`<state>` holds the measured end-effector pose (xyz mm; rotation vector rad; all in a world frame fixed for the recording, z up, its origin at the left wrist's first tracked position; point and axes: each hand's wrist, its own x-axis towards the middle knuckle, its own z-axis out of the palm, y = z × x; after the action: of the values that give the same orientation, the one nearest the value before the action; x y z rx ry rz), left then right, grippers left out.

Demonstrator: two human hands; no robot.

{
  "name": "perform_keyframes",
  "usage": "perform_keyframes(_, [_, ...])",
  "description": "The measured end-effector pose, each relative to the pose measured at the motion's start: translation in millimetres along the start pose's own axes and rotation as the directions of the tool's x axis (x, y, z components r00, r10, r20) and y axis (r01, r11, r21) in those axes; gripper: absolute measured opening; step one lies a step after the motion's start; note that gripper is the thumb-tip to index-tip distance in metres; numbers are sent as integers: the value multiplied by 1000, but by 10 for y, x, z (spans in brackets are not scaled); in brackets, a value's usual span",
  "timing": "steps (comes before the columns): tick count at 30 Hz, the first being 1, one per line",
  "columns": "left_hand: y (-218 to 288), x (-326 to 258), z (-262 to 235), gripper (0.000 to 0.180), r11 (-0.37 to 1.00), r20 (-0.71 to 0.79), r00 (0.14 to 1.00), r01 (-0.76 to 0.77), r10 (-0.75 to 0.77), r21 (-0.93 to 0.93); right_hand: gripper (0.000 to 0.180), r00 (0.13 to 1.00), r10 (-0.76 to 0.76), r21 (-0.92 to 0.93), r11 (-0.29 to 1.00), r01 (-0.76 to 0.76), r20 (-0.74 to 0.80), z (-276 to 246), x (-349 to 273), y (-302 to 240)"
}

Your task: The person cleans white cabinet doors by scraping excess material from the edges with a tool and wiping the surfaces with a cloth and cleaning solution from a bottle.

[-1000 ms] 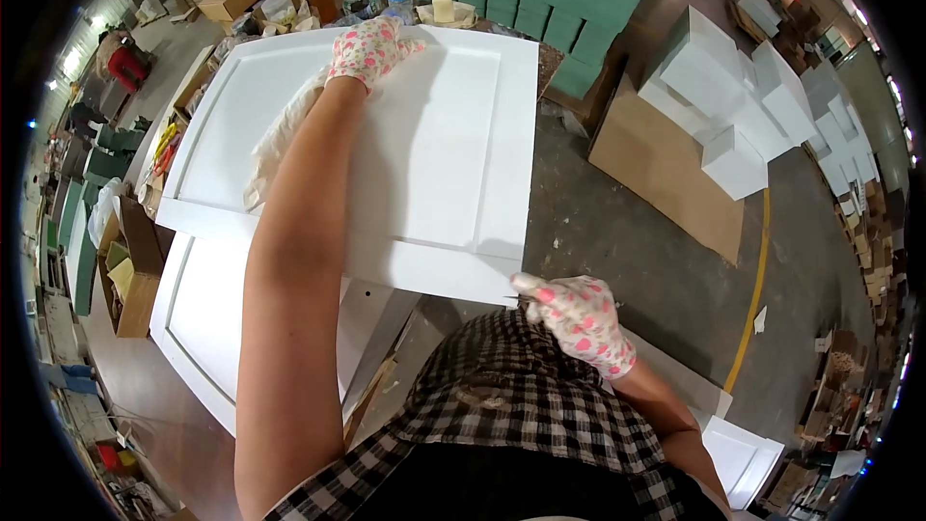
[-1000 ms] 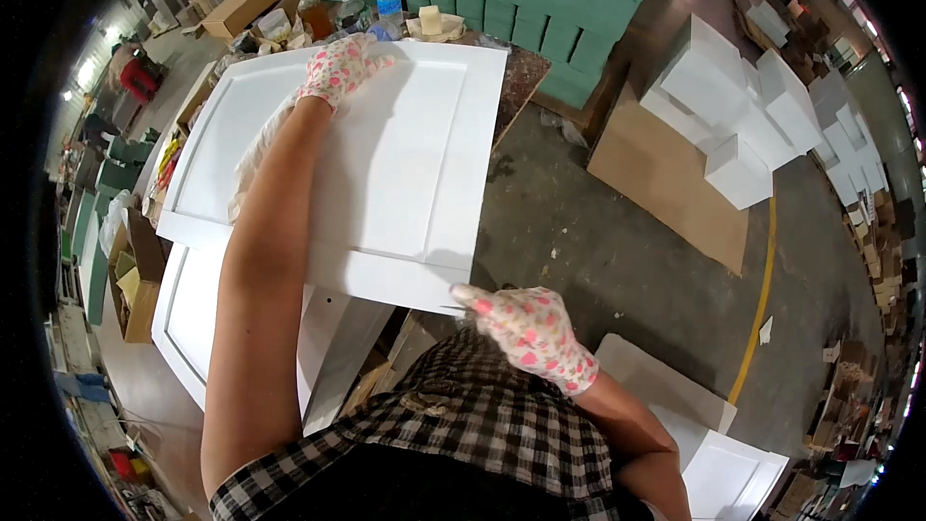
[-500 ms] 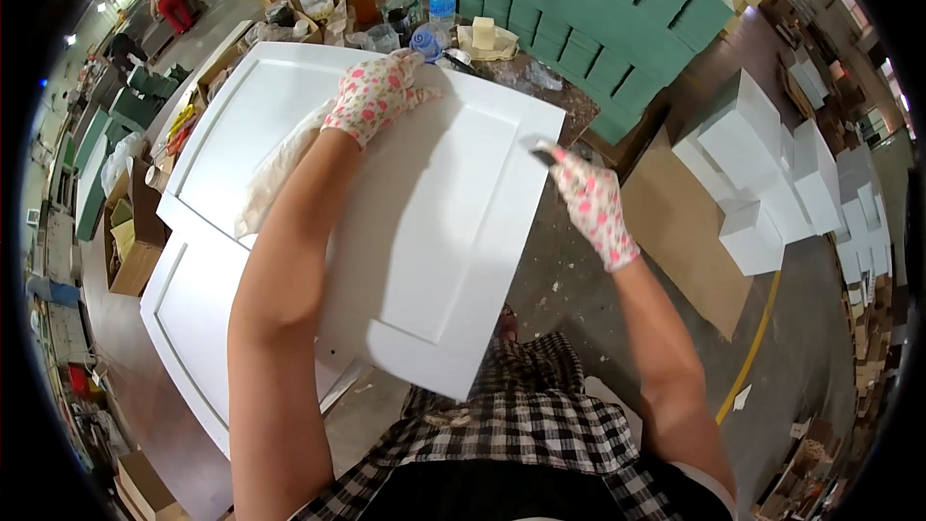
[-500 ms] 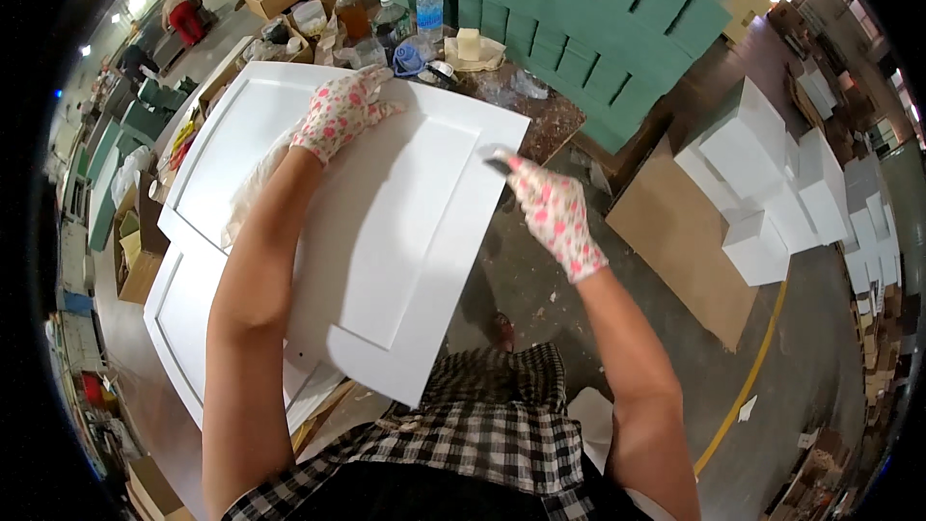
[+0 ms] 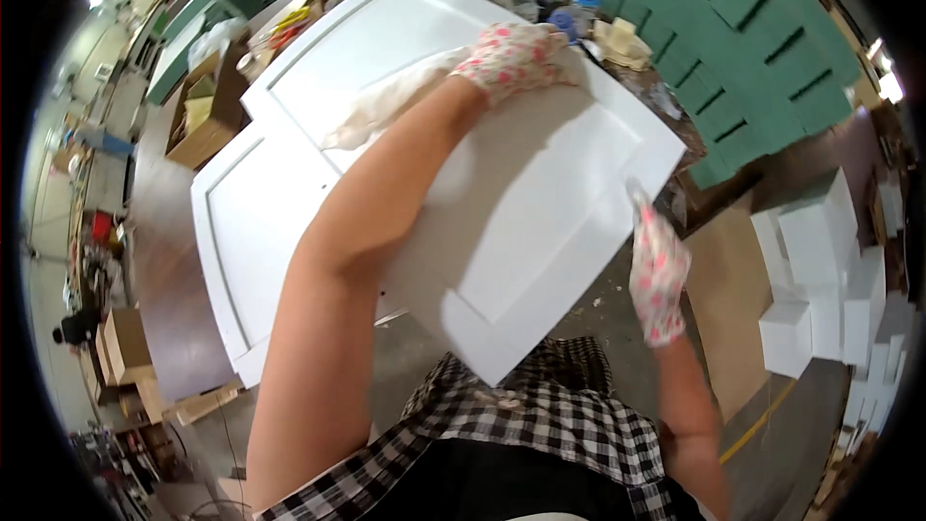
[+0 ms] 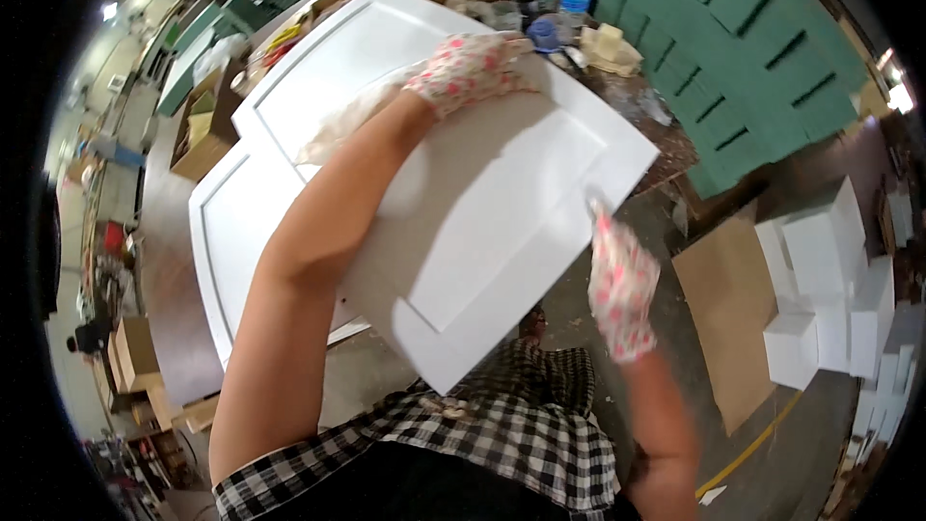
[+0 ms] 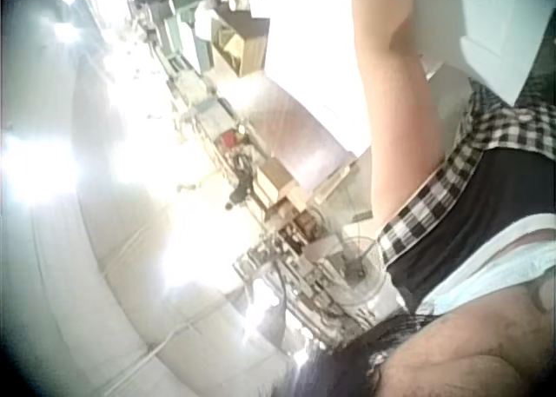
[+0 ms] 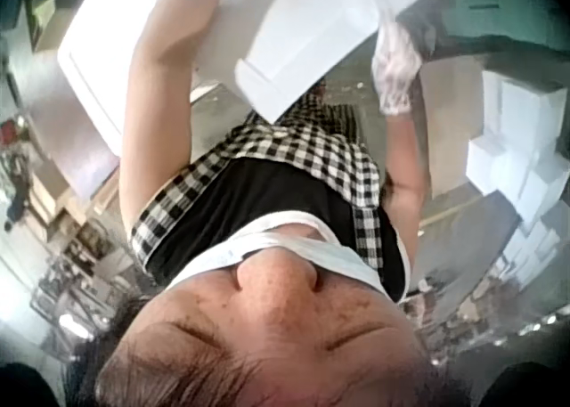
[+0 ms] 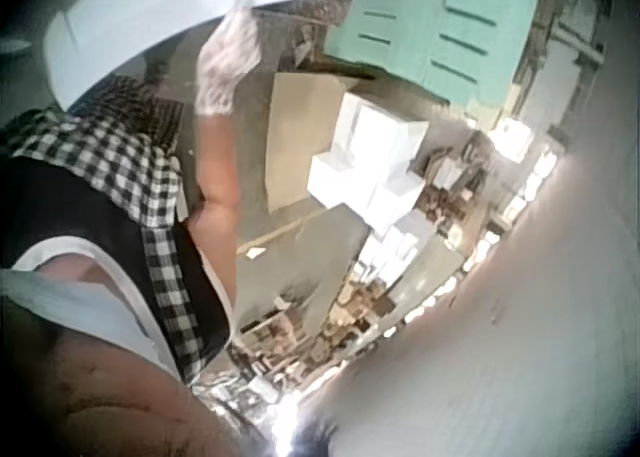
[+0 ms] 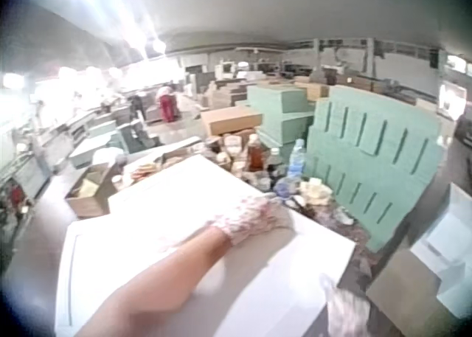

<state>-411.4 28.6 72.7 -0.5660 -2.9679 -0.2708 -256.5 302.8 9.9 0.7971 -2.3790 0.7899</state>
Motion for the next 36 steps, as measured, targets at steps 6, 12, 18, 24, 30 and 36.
perform_keyframes(6, [-17, -88, -48, 58, 991, 78, 988, 129, -132, 46, 26, 946, -211, 35, 977, 209, 247, -96, -757, -1101])
perform_keyframes(12, [-38, 7, 10, 57, 994, 89, 991, 98, -101, 47, 36, 522, -426, 471, 881, 52, 739, -8, -1113, -1414])
perform_keyframes(18, [-67, -112, -29, 58, 997, 20, 997, 70, -71, 24, 30, 578, 516, 469, 339, -816, 632, -274, -1156, -1599])
perform_keyframes(24, [-16, -67, -107, 60, 995, 115, 990, 78, -84, 58, 38, 684, 672, 772, 263, -579, 284, -208, -1088, -1387])
perform_keyframes(30, [-86, -137, -81, 68, 996, 144, 990, -12, 0, 88, 43, 694, 707, 810, 322, -489, 137, -208, -542, -717])
perform_keyframes(36, [-104, -340, -132, 76, 995, 218, 973, 65, -81, 81, 37, 828, 561, 634, 637, -439, 10, -312, 284, 214])
